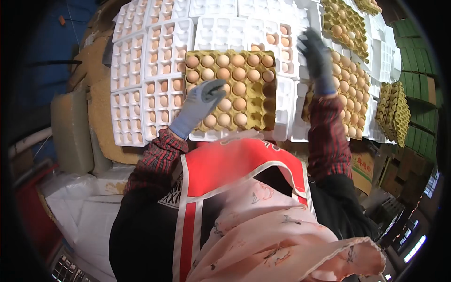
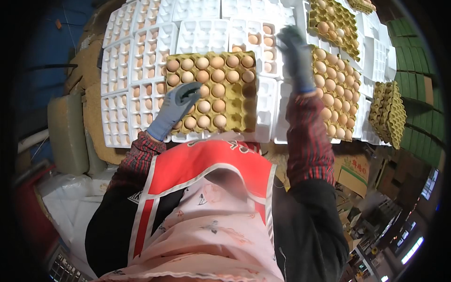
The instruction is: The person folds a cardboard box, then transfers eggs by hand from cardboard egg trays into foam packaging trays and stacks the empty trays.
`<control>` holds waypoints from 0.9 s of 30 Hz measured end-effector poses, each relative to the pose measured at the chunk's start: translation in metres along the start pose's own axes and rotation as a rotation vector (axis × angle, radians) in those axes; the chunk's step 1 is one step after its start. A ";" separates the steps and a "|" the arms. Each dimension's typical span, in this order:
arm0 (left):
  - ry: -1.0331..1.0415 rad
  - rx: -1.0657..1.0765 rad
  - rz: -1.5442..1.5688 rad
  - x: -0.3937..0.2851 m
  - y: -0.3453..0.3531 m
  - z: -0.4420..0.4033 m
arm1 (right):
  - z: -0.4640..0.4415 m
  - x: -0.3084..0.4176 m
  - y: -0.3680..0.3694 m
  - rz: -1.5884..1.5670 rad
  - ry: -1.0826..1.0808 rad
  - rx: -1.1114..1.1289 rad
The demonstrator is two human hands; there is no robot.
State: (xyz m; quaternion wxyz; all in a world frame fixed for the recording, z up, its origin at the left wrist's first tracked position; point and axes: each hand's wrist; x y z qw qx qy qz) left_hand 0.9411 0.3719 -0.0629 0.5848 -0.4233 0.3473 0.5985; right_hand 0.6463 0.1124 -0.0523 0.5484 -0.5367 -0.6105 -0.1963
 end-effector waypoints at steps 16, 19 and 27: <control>0.325 -0.135 -0.967 0.040 0.034 0.060 | 0.198 0.068 0.139 0.231 -0.208 0.395; 0.394 -0.272 -0.417 0.030 0.019 0.056 | 0.182 0.062 0.131 -0.345 0.266 0.075; 0.261 -0.276 -1.535 0.047 0.052 0.002 | 0.150 0.056 0.161 0.561 -0.145 0.541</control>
Point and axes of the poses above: each hand's wrist, its own z-axis away from the middle knuckle, its own y-axis out of the palm, x = y × z, and after that the axes turned 12 degrees about -y, right-handed
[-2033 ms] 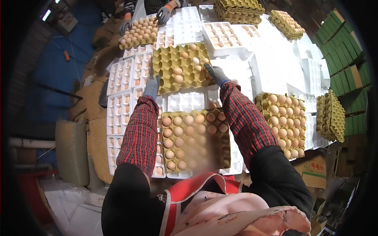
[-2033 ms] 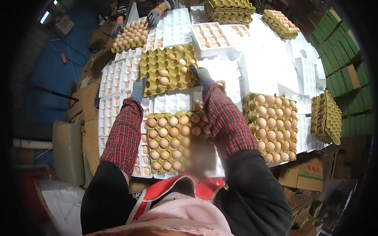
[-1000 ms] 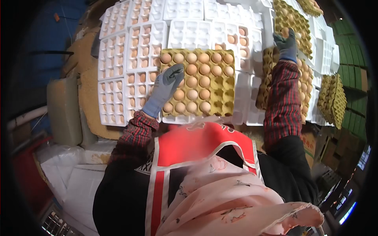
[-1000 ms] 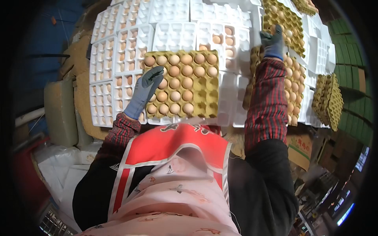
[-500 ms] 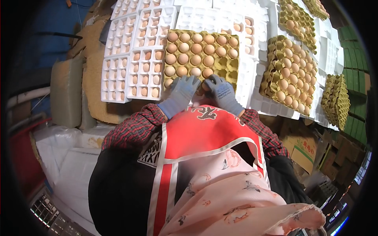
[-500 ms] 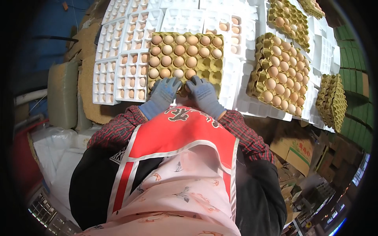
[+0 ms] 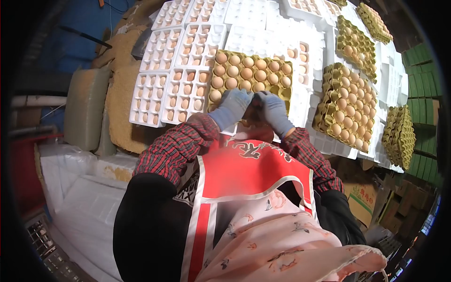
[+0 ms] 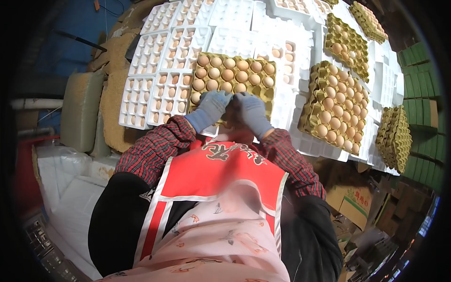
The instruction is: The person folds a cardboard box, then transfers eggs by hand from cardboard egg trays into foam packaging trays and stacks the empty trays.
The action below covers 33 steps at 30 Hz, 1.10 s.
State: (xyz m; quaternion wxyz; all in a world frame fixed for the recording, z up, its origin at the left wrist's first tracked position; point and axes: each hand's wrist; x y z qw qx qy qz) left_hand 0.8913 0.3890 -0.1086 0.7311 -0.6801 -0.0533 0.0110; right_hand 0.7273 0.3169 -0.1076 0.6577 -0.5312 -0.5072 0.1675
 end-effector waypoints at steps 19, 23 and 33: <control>-0.015 0.036 -0.096 0.017 -0.035 -0.052 | -0.060 0.010 -0.032 0.343 0.134 0.092; -0.096 -0.031 0.480 0.077 -0.052 -0.069 | -0.068 -0.020 -0.067 -0.442 0.334 -0.325; -0.188 0.231 0.021 0.132 -0.011 -0.242 | -0.220 -0.081 -0.031 0.139 0.530 0.028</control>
Point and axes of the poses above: each hand's wrist, its own z-axis away from the middle knuckle, its own y-axis out of the palm, x = y × z, and after that the axes turned 12 degrees about -y, right-handed
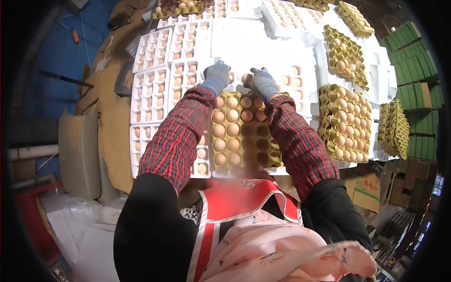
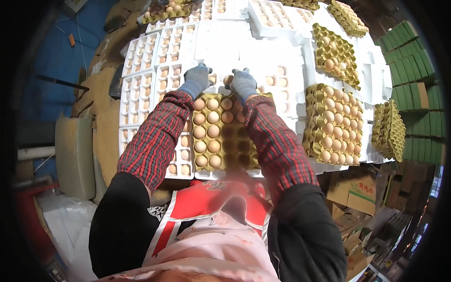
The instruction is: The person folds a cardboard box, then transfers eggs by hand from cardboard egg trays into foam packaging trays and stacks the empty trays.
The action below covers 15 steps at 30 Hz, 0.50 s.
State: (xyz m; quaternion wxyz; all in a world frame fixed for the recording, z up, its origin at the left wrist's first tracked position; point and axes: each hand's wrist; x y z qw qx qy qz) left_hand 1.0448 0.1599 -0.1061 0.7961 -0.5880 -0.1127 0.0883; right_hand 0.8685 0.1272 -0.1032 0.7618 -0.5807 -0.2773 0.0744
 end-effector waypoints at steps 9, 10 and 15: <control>0.072 -0.205 0.417 -0.015 0.010 -0.057 | -0.057 -0.043 0.023 0.120 -0.299 -0.281; 0.084 -0.324 0.552 -0.018 0.008 -0.054 | -0.055 -0.051 0.022 0.024 -0.329 -0.285; 0.240 -0.411 0.416 -0.044 0.054 -0.079 | 0.013 -0.091 0.006 -0.943 -0.208 -0.524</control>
Point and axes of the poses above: each hand's wrist, its own z-axis away from the middle knuckle, its own y-axis out of the palm, x = y × z, and after that the axes turned 12 degrees about -y, right-handed
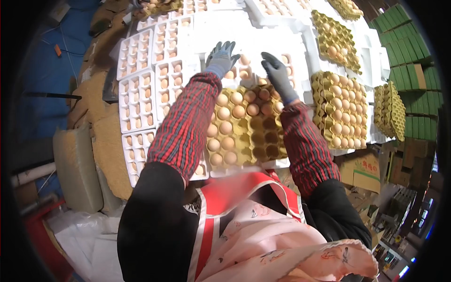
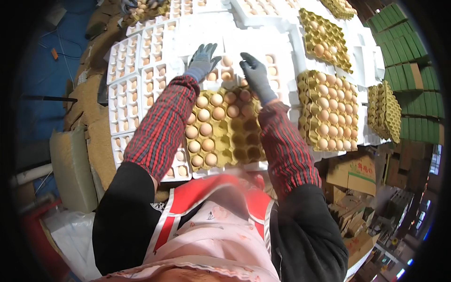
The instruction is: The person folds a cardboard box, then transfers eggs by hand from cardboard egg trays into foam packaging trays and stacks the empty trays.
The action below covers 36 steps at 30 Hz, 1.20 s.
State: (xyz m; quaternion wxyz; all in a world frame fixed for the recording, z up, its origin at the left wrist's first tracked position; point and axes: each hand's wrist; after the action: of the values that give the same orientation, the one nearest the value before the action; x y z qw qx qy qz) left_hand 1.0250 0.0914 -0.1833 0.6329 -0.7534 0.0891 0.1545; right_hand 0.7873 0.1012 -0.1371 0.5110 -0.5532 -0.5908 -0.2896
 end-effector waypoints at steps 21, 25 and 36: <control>0.249 0.070 -0.563 -0.090 -0.092 0.208 | 0.123 0.087 -0.104 0.016 0.145 0.181; 0.093 0.227 -0.020 -0.083 -0.096 0.201 | 0.111 0.083 -0.082 0.966 -0.239 0.710; 0.037 0.281 -0.361 -0.147 -0.069 0.189 | 0.094 0.070 -0.095 0.443 -0.094 0.509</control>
State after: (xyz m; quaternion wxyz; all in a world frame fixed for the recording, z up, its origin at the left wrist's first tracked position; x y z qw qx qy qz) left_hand 0.8877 0.2806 -0.0973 0.7473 -0.6642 -0.0149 0.0107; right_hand 0.6795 0.1909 -0.0799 0.6553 -0.5357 -0.5324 0.0113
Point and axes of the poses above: each hand's wrist, its own z-axis away from the middle knuckle, its own y-axis out of the palm, x = y × z, and after that the axes turned 12 degrees about -y, right-handed
